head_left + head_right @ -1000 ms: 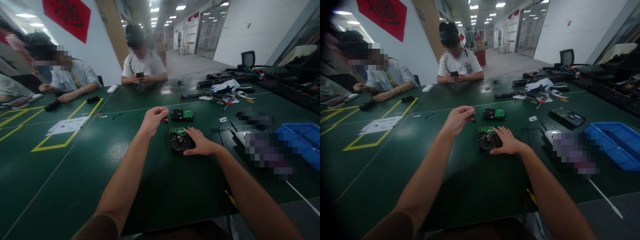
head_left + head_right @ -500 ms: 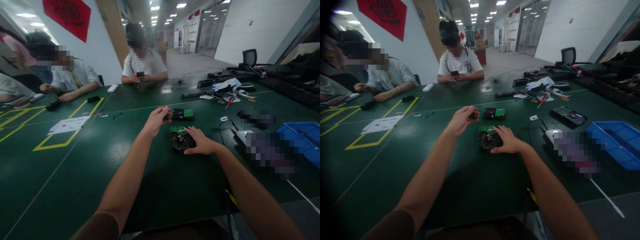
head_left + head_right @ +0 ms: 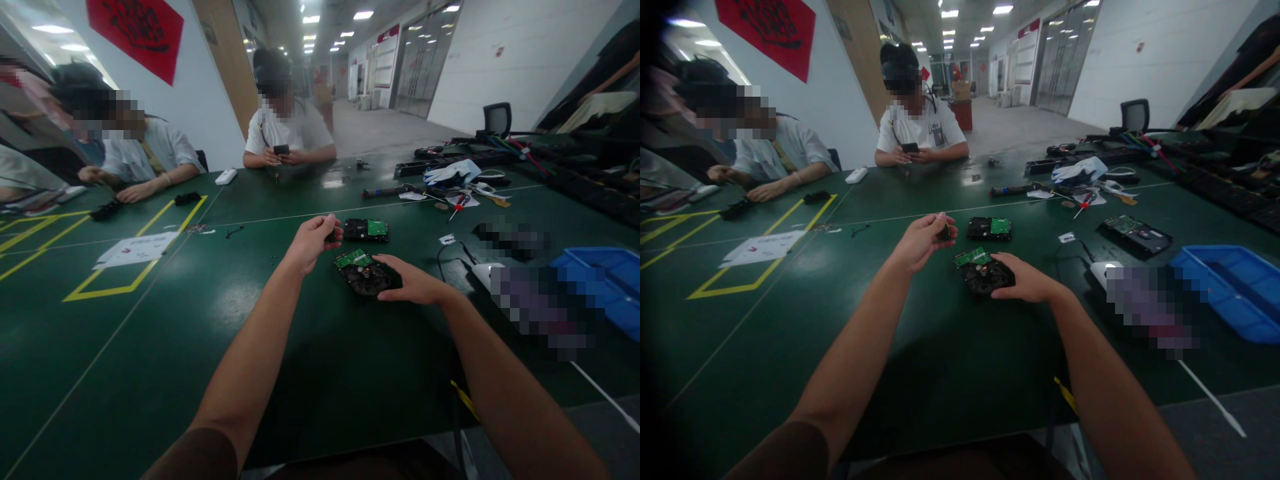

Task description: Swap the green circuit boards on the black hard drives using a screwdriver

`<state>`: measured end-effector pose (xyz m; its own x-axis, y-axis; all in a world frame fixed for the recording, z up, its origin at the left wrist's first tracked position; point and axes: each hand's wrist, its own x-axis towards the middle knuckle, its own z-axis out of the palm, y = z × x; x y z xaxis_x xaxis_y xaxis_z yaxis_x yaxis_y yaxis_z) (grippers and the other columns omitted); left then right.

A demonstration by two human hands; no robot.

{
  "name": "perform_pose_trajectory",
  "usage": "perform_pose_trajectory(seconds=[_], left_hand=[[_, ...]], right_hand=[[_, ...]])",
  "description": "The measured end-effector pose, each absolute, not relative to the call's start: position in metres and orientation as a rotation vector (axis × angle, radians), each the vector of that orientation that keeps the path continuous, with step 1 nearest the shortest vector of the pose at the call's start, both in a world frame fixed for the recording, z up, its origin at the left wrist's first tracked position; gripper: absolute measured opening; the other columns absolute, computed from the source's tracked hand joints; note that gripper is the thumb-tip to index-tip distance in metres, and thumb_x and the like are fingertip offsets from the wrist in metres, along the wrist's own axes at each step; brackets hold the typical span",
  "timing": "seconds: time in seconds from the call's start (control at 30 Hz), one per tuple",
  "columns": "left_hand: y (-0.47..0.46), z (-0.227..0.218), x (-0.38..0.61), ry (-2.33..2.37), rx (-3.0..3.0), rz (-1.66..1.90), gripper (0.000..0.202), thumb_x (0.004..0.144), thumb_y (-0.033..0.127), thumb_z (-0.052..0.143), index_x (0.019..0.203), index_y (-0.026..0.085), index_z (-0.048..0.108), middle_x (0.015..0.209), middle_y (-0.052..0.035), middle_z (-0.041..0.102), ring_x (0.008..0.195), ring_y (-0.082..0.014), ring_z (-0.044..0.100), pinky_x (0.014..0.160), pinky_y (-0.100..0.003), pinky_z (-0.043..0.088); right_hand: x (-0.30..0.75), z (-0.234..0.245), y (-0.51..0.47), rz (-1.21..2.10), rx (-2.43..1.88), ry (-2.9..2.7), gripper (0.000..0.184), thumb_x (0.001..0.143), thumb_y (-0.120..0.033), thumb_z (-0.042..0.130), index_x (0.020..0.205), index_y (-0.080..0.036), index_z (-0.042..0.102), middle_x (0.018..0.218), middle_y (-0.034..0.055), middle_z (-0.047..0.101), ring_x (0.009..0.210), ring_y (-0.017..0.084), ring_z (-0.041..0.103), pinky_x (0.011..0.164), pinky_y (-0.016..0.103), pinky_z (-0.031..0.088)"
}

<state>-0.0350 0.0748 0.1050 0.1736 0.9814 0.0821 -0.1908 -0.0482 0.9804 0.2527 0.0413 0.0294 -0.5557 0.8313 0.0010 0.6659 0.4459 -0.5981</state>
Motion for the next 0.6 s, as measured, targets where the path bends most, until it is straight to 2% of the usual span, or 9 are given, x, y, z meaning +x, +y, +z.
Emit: perform_pose_trajectory(seconds=[0.1, 0.2, 0.37, 0.5, 0.6], left_hand=[[0.075, 0.105, -0.036, 0.908, 1.198, 1.205, 0.026, 0.096, 0.042, 0.065, 0.088, 0.017, 0.067, 0.086, -0.0071, 0.067, 0.080, -0.0157, 0.065, 0.077, -0.032, 0.059], [0.075, 0.106, -0.036, 0.910, 1.206, 1.196, 0.026, 0.096, 0.041, 0.066, 0.087, 0.016, 0.068, 0.086, -0.0075, 0.068, 0.081, -0.0162, 0.065, 0.077, -0.033, 0.058], [0.073, 0.108, -0.035, 0.911, 1.220, 1.184, 0.027, 0.097, 0.040, 0.064, 0.087, 0.016, 0.067, 0.086, -0.0075, 0.068, 0.081, -0.0162, 0.065, 0.077, -0.033, 0.059], [0.072, 0.110, -0.036, 0.914, 1.219, 1.148, 0.026, 0.097, 0.040, 0.064, 0.089, 0.015, 0.067, 0.084, -0.0072, 0.068, 0.080, -0.0160, 0.065, 0.076, -0.032, 0.059], [0.071, 0.112, -0.035, 0.943, 1.220, 1.132, 0.027, 0.098, 0.039, 0.062, 0.089, 0.014, 0.067, 0.085, -0.0082, 0.067, 0.079, -0.0166, 0.066, 0.072, -0.031, 0.058]], right_hand=[[0.237, 0.031, 0.035, 0.754, -1.428, -2.362, 0.112, 0.075, -0.082, 0.066, 0.164, -0.024, 0.029, 0.170, 0.0143, 0.024, 0.154, 0.040, 0.027, 0.125, 0.056, 0.025], [0.212, 0.029, 0.028, 0.523, -1.561, -2.319, 0.113, 0.075, -0.089, 0.057, 0.163, -0.023, 0.031, 0.172, 0.0154, 0.017, 0.155, 0.045, 0.021, 0.124, 0.061, 0.022], [0.179, 0.026, 0.017, 0.284, -1.506, -2.470, 0.108, 0.077, -0.092, 0.049, 0.162, -0.026, 0.034, 0.171, 0.0125, 0.021, 0.156, 0.045, 0.014, 0.124, 0.063, 0.015], [0.177, 0.027, 0.014, 0.185, -1.529, -2.512, 0.106, 0.080, -0.087, 0.052, 0.160, -0.020, 0.038, 0.168, 0.0164, 0.027, 0.153, 0.047, 0.018, 0.121, 0.065, 0.022], [0.185, 0.027, 0.016, 0.195, -1.515, -2.541, 0.102, 0.081, -0.081, 0.058, 0.161, -0.022, 0.037, 0.168, 0.0160, 0.028, 0.150, 0.048, 0.026, 0.117, 0.064, 0.028]])
